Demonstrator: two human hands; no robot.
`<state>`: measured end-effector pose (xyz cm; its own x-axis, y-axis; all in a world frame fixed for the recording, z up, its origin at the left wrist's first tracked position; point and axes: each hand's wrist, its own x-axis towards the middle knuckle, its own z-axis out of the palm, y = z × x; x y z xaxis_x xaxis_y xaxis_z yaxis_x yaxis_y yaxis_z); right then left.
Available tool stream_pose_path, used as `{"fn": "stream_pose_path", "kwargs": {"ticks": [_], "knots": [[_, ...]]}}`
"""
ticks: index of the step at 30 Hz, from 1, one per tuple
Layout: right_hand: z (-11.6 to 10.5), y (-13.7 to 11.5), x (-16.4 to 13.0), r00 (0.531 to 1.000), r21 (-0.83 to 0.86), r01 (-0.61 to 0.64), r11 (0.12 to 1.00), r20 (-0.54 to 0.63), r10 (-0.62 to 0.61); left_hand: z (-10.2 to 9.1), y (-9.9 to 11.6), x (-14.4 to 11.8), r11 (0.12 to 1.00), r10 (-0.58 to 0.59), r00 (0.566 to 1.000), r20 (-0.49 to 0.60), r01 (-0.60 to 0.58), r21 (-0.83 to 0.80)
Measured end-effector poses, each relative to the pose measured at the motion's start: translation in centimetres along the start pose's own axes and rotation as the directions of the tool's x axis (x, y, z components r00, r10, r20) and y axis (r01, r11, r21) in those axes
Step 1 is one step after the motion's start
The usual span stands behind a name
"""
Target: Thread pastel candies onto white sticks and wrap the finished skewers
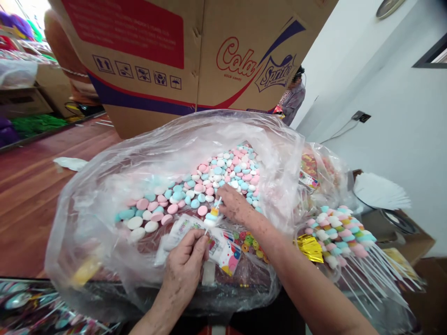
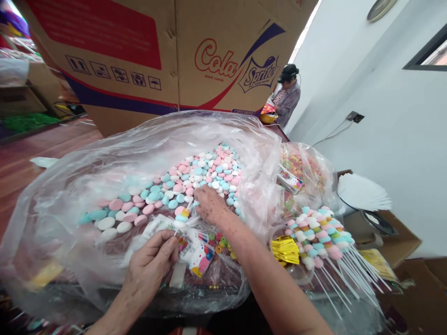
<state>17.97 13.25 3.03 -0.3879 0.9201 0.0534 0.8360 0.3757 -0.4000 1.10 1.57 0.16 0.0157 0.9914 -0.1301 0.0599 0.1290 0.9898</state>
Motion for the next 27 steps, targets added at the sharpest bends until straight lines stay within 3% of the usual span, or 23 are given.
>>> {"fn": "stream_pose_path", "kwargs": {"ticks": [2,4,6,8,10,13,16,22,27], "knots": [[0.2,0.0,-0.5,0.997,0.077,-0.072,0.994,-0.026,0.074,-0.1,0.0,0.0,1.0,0.004,1.0,0.001,-0.004,0.013],[0.2,0.2,-1.2,0.984,0.319,-0.138,0.938,-0.066,0.167,-0.1,-0.1,0.0,0.999,0.01,1.0,-0.006,-0.01,0.036],[-0.2,0.3,-2.1,0.964,0.636,-0.159,0.755,-0.066,0.258,-0.1,-0.4,0.1,0.998,0.021,1.0,-0.007,-0.021,0.066],[-0.8,0.4,-3.1,0.952,0.835,-0.161,0.526,-0.009,0.306,-0.1,-0.6,0.2,0.995,0.033,0.999,0.012,-0.034,0.095],[-1.4,0.4,-4.1,0.939,0.906,-0.19,0.378,0.055,0.34,0.0,-0.7,0.2,0.991,0.046,0.999,0.022,-0.048,0.123],[-1.9,0.3,-4.9,0.915,0.937,-0.228,0.265,0.113,0.389,0.1,-0.4,0.2,0.984,0.062,0.998,-0.008,-0.06,0.168],[-2.1,0.2,-5.2,0.915,0.948,-0.216,0.234,0.114,0.386,0.2,-0.2,0.3,0.976,0.063,0.998,0.002,-0.062,0.207],[-2.4,-0.1,-5.5,0.936,0.952,-0.144,0.27,0.043,0.351,0.1,0.3,0.5,0.959,0.085,0.996,0.006,-0.084,0.27],[-3.0,-0.4,-6.0,0.931,0.926,-0.12,0.357,-0.02,0.365,0.1,0.6,0.5,0.96,0.09,0.996,0.008,-0.089,0.264]]}}
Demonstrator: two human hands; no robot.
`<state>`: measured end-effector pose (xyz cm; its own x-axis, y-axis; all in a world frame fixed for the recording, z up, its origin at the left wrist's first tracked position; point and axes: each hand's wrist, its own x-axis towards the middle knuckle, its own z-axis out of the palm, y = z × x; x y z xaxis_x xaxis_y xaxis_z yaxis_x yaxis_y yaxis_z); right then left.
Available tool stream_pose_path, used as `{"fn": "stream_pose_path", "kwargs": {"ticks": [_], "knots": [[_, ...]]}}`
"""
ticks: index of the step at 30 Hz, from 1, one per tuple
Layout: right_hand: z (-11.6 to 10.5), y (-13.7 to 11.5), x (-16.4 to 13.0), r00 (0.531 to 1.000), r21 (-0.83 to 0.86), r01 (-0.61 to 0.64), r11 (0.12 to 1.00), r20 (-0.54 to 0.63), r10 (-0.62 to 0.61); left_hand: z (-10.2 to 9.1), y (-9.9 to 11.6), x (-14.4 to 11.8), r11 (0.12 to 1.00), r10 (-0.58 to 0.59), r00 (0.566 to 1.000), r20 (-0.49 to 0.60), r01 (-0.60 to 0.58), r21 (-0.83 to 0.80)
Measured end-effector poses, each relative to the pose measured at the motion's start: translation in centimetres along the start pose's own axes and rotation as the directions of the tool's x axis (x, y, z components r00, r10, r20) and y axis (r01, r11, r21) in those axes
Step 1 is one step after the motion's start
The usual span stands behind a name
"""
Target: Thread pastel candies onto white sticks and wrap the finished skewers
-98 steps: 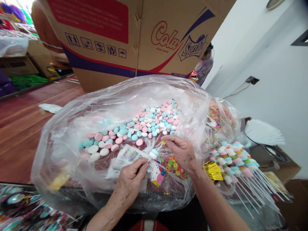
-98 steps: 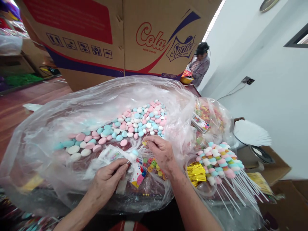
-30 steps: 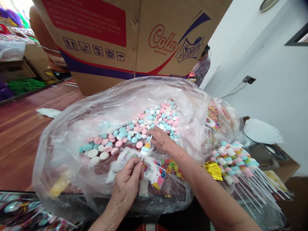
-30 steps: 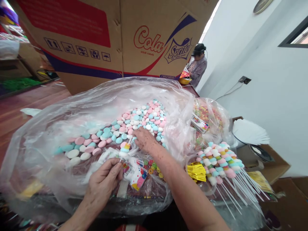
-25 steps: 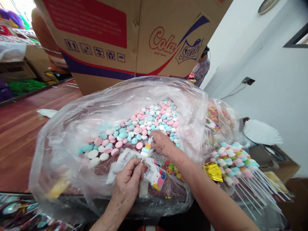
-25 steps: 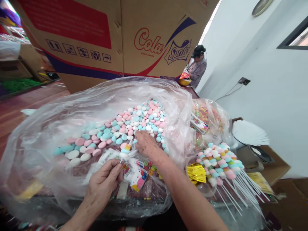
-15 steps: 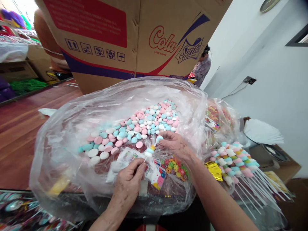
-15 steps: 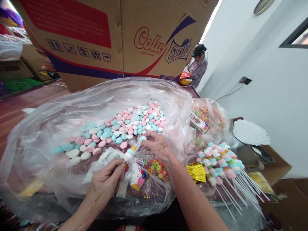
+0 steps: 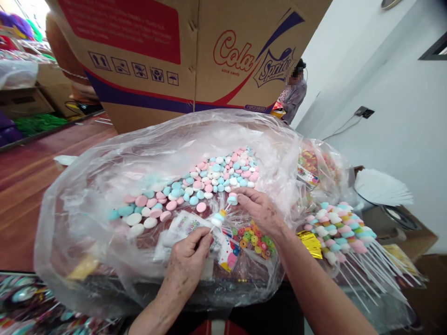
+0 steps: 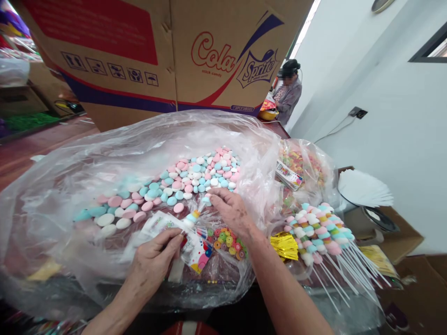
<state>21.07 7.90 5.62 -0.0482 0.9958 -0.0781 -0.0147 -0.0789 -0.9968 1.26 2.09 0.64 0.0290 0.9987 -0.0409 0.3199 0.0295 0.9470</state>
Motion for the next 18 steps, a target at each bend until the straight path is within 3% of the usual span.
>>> {"fn": "stream_pose_path", "kwargs": {"ticks": [7,13,18], "knots": [[0.6,0.8,0.0,0.999,0.053,-0.027,0.998,-0.037,0.029,0.1,0.0,-0.1,1.0,0.011,0.999,-0.03,-0.01,0.021],[0.3,0.8,-0.1,0.999,-0.015,0.039,0.999,-0.036,-0.039,0.2,-0.3,-0.1,1.0,0.006,1.0,-0.022,-0.006,0.017],[0.7,0.3,-0.3,0.999,0.203,-0.039,0.978,0.024,0.035,0.2,-0.5,-0.1,1.0,-0.013,1.0,-0.003,0.013,0.006]]}}
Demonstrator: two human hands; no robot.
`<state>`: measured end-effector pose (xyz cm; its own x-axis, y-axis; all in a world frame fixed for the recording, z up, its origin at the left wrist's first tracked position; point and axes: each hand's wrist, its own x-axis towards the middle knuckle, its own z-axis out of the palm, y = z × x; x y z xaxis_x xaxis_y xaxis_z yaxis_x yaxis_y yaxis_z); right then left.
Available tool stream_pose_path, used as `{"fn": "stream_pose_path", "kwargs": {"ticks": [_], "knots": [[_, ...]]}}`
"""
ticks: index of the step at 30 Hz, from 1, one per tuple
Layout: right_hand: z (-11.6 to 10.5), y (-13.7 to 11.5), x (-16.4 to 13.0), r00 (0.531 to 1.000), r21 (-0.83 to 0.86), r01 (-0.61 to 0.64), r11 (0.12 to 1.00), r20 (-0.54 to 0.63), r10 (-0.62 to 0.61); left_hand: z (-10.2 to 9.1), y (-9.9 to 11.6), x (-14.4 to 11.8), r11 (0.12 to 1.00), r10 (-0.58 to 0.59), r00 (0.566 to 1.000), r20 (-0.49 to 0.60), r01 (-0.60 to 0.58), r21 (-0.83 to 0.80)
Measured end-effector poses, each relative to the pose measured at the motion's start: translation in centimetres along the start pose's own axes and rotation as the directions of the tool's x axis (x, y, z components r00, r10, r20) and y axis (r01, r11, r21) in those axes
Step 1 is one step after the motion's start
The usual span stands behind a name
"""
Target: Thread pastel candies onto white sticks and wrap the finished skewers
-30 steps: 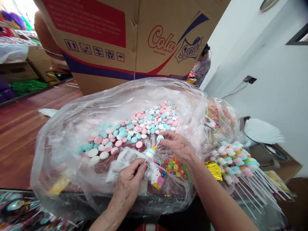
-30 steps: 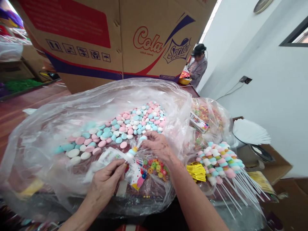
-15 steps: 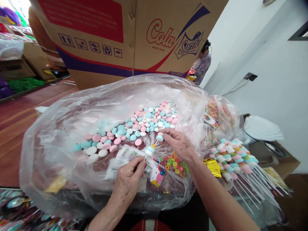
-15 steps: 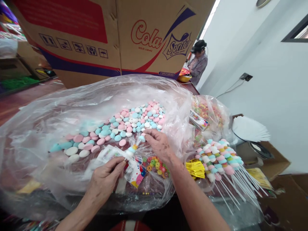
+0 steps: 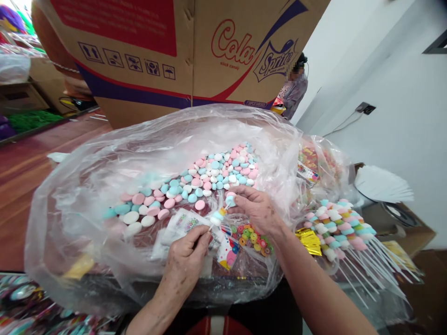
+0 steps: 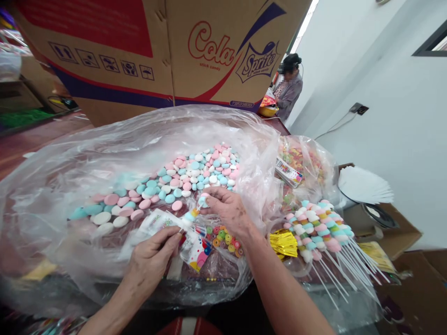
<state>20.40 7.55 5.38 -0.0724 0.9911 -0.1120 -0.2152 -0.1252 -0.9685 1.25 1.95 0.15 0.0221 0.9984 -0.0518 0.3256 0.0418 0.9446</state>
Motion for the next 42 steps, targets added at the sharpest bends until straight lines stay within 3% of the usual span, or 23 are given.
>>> {"fn": "stream_pose_path", "kwargs": {"ticks": [4,8,14,26,30,36,42], "knots": [[0.2,0.2,0.2,0.997,0.149,-0.021,0.989,-0.073,0.032,0.0,0.0,0.0,1.0,0.017,1.0,0.0,-0.017,-0.002],[0.1,0.5,0.5,0.985,0.189,0.01,0.982,-0.172,0.023,-0.1,0.1,0.0,0.999,0.036,0.999,-0.011,-0.036,0.003],[0.4,0.8,0.2,0.987,0.18,0.031,0.983,-0.159,-0.002,0.0,-0.1,0.0,0.999,0.036,0.999,-0.01,-0.036,0.017],[1.1,3.3,-0.7,0.98,0.082,0.092,0.992,-0.185,-0.075,0.1,-0.3,0.0,0.997,0.082,0.996,-0.027,-0.082,-0.003],[1.1,3.9,-1.0,0.967,-0.095,0.158,0.983,-0.187,-0.174,0.0,-0.5,0.1,0.995,0.098,0.995,-0.017,-0.098,0.016],[1.2,3.9,-1.5,0.906,-0.483,0.319,0.816,-0.099,-0.412,0.0,-0.1,0.0,0.994,0.101,0.994,-0.029,-0.1,0.04],[2.2,4.2,-2.2,0.832,-0.629,0.467,0.621,0.075,-0.55,0.1,-0.3,0.1,0.999,0.041,0.999,-0.028,-0.041,-0.001]]}}
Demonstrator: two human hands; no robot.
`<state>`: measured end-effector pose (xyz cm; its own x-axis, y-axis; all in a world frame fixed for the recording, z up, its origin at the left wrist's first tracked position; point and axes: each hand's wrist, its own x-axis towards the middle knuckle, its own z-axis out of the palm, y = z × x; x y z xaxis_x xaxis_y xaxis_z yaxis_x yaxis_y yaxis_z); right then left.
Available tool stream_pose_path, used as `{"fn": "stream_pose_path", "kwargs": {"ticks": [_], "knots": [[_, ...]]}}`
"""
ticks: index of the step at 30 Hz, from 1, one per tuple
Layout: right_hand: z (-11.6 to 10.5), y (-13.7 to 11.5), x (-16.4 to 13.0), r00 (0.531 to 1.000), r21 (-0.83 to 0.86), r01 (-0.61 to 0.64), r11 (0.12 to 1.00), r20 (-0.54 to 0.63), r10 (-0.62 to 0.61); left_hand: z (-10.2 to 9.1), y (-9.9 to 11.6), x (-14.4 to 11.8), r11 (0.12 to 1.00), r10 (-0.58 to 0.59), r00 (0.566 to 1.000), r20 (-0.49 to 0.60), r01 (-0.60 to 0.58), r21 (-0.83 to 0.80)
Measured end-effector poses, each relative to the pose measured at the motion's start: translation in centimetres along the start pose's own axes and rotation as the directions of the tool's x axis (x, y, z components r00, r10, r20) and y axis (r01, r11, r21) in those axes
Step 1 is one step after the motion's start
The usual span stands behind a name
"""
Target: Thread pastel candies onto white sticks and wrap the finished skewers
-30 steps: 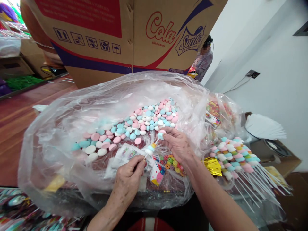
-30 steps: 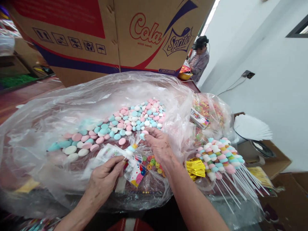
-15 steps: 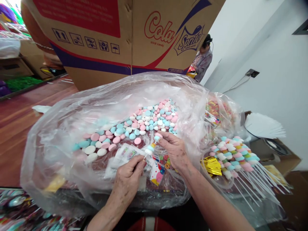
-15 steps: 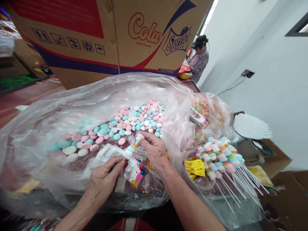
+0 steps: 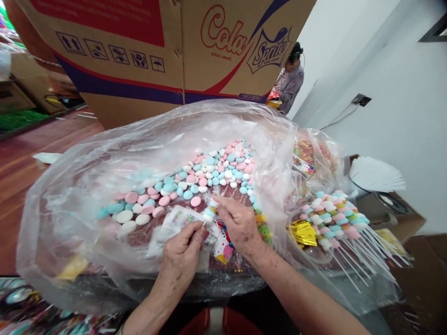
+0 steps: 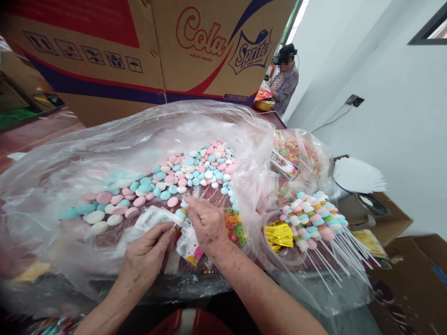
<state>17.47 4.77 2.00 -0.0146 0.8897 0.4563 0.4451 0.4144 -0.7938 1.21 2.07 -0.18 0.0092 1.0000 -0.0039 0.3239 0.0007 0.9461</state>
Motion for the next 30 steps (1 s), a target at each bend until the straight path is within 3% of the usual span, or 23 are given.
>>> {"fn": "stream_pose_path", "kwargs": {"ticks": [6,9,12,14,16,18,21,26,30], "knots": [[0.1,-0.4,-0.8,0.997,-0.007,0.022,1.0,0.08,-0.022,-0.1,-0.7,0.1,1.0,-0.005,1.0,-0.002,0.005,-0.002],[-2.4,-0.8,0.1,0.981,-0.059,-0.018,0.998,0.19,0.029,0.0,-0.8,0.0,1.0,-0.003,1.0,0.028,0.003,-0.019],[-6.3,-0.8,1.7,0.972,-0.263,-0.054,0.963,0.207,0.112,0.0,-0.8,-0.1,0.998,-0.023,0.997,0.07,0.028,-0.061],[-8.5,-0.5,2.5,0.934,-0.467,0.017,0.884,0.324,0.153,-0.1,-0.7,-0.2,0.997,-0.033,0.996,0.082,0.038,-0.065],[-9.8,0.0,2.9,0.852,-0.614,0.149,0.775,0.478,0.215,-0.1,-0.6,-0.2,0.998,-0.033,0.996,0.081,0.038,-0.055],[-10.2,0.3,2.6,0.783,-0.675,0.272,0.686,0.57,0.25,-0.2,-0.4,-0.3,0.998,-0.029,0.996,0.082,0.033,-0.049],[-10.2,0.3,1.8,0.74,-0.676,0.373,0.636,0.63,0.236,-0.1,-0.4,-0.3,0.998,-0.021,0.996,0.086,0.025,-0.055],[-10.5,-0.4,1.2,0.74,-0.615,0.378,0.691,0.65,0.173,-0.1,-0.5,-0.2,0.999,-0.012,0.995,0.096,0.017,-0.051],[-10.3,-0.6,0.9,0.734,-0.698,0.441,0.564,0.642,0.221,-0.1,-0.6,-0.3,0.999,-0.01,0.995,0.098,0.015,-0.049]]}}
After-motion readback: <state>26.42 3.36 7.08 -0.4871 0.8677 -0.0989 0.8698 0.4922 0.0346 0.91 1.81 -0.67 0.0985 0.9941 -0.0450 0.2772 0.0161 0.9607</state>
